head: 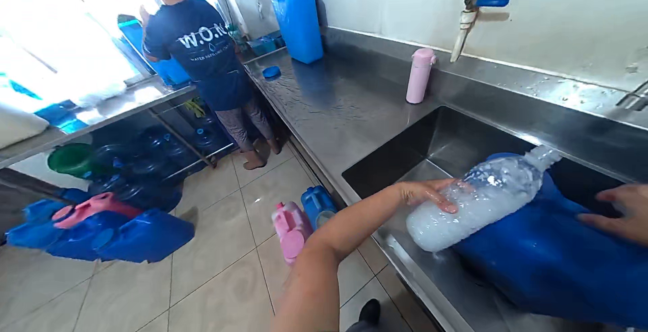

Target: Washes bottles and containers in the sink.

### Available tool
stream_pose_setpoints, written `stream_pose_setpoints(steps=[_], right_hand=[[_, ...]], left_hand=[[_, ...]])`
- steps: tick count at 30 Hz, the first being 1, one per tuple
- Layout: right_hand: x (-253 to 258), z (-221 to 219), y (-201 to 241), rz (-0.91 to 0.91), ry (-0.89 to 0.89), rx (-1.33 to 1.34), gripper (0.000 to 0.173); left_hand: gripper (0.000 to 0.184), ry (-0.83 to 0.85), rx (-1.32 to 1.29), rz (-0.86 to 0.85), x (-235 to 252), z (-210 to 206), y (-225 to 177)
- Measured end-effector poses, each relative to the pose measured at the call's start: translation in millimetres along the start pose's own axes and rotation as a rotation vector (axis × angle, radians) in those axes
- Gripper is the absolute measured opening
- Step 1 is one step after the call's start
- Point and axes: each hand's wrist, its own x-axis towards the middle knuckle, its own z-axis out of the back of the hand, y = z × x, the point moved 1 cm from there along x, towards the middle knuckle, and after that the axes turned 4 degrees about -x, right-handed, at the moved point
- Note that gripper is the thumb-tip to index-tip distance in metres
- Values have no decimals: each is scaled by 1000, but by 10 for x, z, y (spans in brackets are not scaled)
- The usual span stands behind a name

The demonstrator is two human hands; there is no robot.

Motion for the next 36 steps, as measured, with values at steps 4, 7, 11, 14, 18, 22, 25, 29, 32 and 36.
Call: stream_pose_setpoints(steps=[4, 7, 11, 14, 18, 22, 25, 29, 32, 36], right_hand=[[-170, -445, 405, -192, 237, 60, 44], [-1037, -875, 927, 23, 386, 142, 46], [-1391, -1602, 883, -29, 313, 105, 48], [-1413, -2045, 636, -72, 407, 141, 45], [-1442, -2982, 391, -61, 523, 132, 43], [-1332, -3196, 73, -48, 802, 83, 41], [-1297, -3002, 163, -43, 715, 265, 31], [-803, -1765, 290, -195, 179, 612, 24], [-150, -1007, -274, -511, -368, 737, 48], [547, -210, -693, -901, -562, 807, 81]], left_hand=[[76, 40, -119, -179, 54, -52, -186], [84, 46, -65, -224, -118, -45, -347], [101, -159, 144, -62, -359, 81, -393], [91, -192, 213, -24, -282, 216, -217], [93, -129, 128, -66, 65, 334, 130], [90, -144, 266, 3, 222, 250, 213], [90, -208, 374, 80, 410, 221, 441], [95, -383, 394, 107, 886, 189, 1061], [103, -509, 557, 156, 1276, 222, 1563], [106, -687, 608, 164, 1599, 272, 1801]])
